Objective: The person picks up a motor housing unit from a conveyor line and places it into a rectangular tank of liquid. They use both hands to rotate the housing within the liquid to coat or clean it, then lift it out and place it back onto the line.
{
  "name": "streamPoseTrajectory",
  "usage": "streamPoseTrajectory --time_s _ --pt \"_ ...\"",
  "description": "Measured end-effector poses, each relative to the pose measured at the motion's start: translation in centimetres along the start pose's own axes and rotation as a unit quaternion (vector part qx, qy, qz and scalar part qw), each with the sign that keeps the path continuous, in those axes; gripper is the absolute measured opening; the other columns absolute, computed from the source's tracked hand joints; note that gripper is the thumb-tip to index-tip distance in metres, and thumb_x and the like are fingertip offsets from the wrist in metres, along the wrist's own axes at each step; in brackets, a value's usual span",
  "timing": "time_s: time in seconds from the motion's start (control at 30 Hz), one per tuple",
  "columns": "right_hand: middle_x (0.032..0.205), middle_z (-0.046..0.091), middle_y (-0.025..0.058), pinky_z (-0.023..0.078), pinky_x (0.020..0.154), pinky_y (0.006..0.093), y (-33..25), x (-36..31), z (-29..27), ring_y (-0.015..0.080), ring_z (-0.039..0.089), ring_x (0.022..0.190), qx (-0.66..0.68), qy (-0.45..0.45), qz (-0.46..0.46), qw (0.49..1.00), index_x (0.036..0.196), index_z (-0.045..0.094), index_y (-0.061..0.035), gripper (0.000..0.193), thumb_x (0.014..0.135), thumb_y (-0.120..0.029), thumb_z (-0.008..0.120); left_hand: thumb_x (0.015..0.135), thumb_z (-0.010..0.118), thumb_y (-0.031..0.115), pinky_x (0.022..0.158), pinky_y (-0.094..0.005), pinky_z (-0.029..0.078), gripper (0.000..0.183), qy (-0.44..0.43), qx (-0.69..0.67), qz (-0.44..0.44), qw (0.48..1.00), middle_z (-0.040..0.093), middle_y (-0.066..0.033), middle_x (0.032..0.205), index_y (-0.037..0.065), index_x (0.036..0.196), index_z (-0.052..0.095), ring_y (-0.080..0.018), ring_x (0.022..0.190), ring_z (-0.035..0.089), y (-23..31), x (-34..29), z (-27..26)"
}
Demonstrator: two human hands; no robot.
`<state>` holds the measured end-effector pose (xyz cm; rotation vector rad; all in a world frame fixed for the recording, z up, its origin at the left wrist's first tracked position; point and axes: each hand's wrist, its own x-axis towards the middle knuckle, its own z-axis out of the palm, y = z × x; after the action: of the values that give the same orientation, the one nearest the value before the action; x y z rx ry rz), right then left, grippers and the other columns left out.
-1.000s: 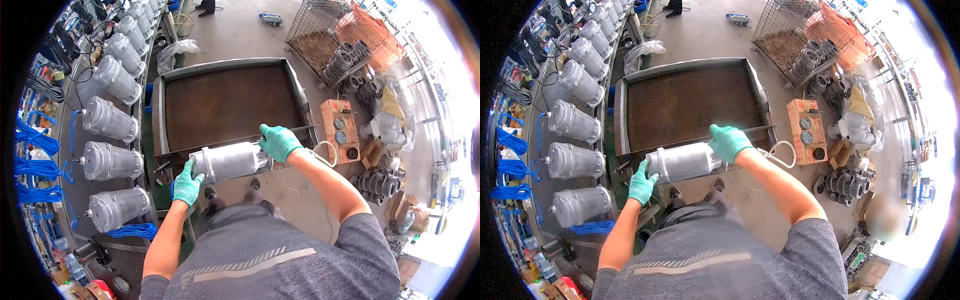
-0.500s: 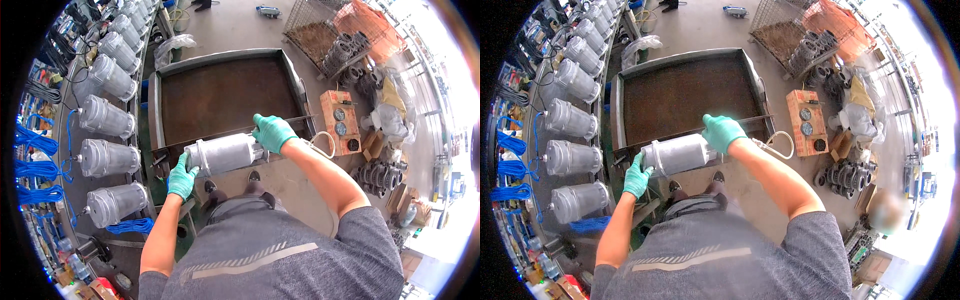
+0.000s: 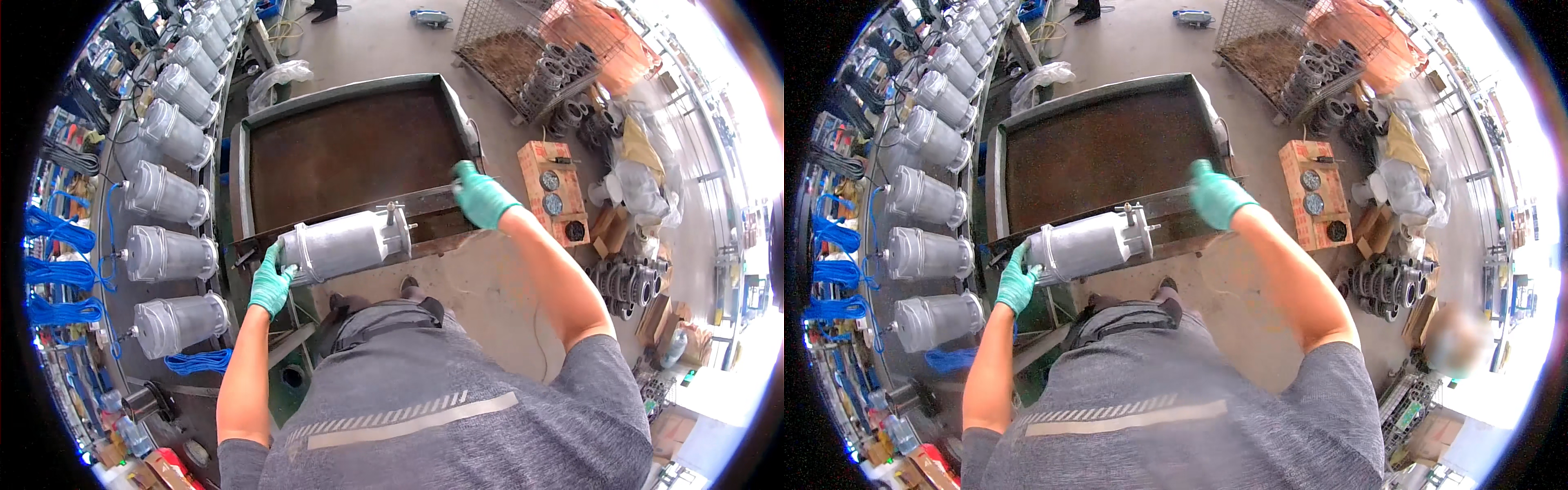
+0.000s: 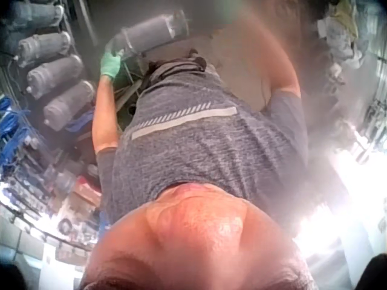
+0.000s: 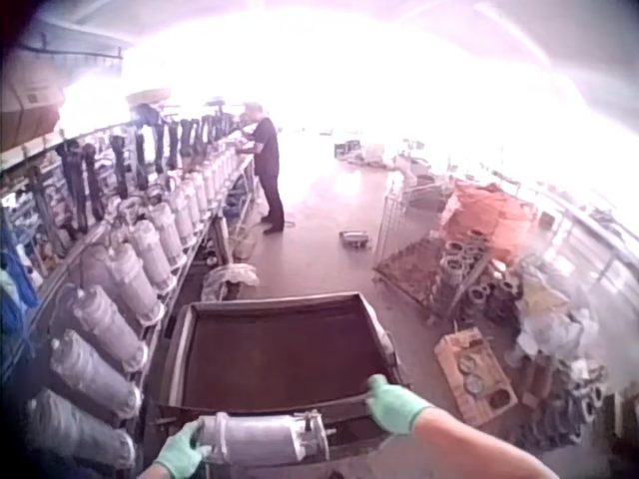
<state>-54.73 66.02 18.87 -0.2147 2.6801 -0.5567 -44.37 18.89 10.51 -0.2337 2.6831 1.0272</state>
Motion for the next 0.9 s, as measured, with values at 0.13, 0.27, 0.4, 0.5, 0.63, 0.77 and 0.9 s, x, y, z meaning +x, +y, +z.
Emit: streamPoseTrajectory --time_s 0.13,0.27,0.4,0.5,0.63,0.77,0.9 --pt "0.104 0.071 0.0297 0.054 0.086 0.0537 12.1 2.0 3.8 0.0479 0.068 0.102 -0.059 0.044 0.152 0.986 0.122 0.051 0.0003 0.033 0.102 -0.026 0.055 0.092 0.074 0.006 0.107 -0.0384 0.049 0.073 -0.001 -0.025 0.013 1.000 0.062 -0.0209 0.142 0.019 0.156 0.042 -0.0304 0.128 0.063 -0.4 0.2 0.3" --pt "0.109 0.072 0.0259 0.056 0.093 0.0511 14.6 4.3 7.4 0.0437 0.069 0.107 -0.113 0.039 0.185 0.975 0.120 0.059 -0.0039 0.030 0.100 -0.026 0.057 0.093 0.072 0.003 0.110 -0.0369 0.047 0.072 -0.004 -0.053 -0.014 0.998 0.059 -0.0190 0.147 0.016 0.157 0.041 -0.0286 0.131 0.060 0.0 -0.1 0.1" --pt "0.121 0.072 0.0208 0.058 0.096 0.0475 12.2 7.3 7.0 0.0379 0.069 0.115 -0.144 0.048 0.217 0.964 0.112 0.070 -0.0105 0.024 0.092 -0.017 0.061 0.093 0.074 0.019 0.111 -0.0406 0.047 0.072 -0.003 -0.008 -0.052 0.999 0.057 -0.0204 0.147 0.014 0.157 0.040 -0.0342 0.130 0.060 1.6 -1.3 -0.9" --pt "0.121 0.072 0.0213 0.057 0.094 0.0486 12.1 7.5 6.8 0.0398 0.068 0.115 -0.122 -0.001 0.208 0.970 0.112 0.070 -0.0083 0.024 0.092 -0.020 0.062 0.093 0.073 0.023 0.106 -0.0414 0.049 0.073 -0.012 0.007 -0.064 0.998 0.059 -0.0202 0.145 0.016 0.157 0.039 -0.0323 0.124 0.063 1.1 -0.9 -0.9" --pt "0.131 0.059 0.0263 0.052 0.098 0.0520 11.6 5.3 8.3 0.0433 0.062 0.118 -0.175 0.136 0.191 0.956 0.128 0.055 -0.0024 0.042 0.099 -0.031 0.061 0.096 0.070 0.024 0.099 -0.0443 0.052 0.074 -0.012 0.028 -0.050 0.998 0.066 -0.0217 0.132 0.023 0.160 0.033 -0.0358 0.111 0.068 0.1 -0.7 -0.4" --pt "0.141 0.055 0.0161 0.052 0.095 0.0387 7.6 3.2 9.8 0.0276 0.063 0.111 0.060 0.160 0.019 0.985 0.143 0.048 -0.0054 0.058 0.086 -0.003 0.059 0.097 0.069 0.034 0.095 -0.0477 0.052 0.077 0.021 0.037 -0.012 0.999 0.069 -0.0246 0.120 0.027 0.162 0.028 -0.0428 0.108 0.068 0.0 -1.8 0.0" --pt "0.150 0.047 0.0085 0.049 0.099 0.0282 -3.0 0.7 12.5 0.0174 0.056 0.116 0.457 0.009 -0.055 0.888 0.159 0.033 -0.0134 0.082 0.084 0.006 0.060 0.098 0.067 0.033 0.095 -0.0475 0.052 0.059 0.130 0.035 -0.019 0.991 0.069 -0.0244 0.117 0.016 0.150 0.046 -0.0431 0.106 0.067 -6.2 -0.9 -0.9"
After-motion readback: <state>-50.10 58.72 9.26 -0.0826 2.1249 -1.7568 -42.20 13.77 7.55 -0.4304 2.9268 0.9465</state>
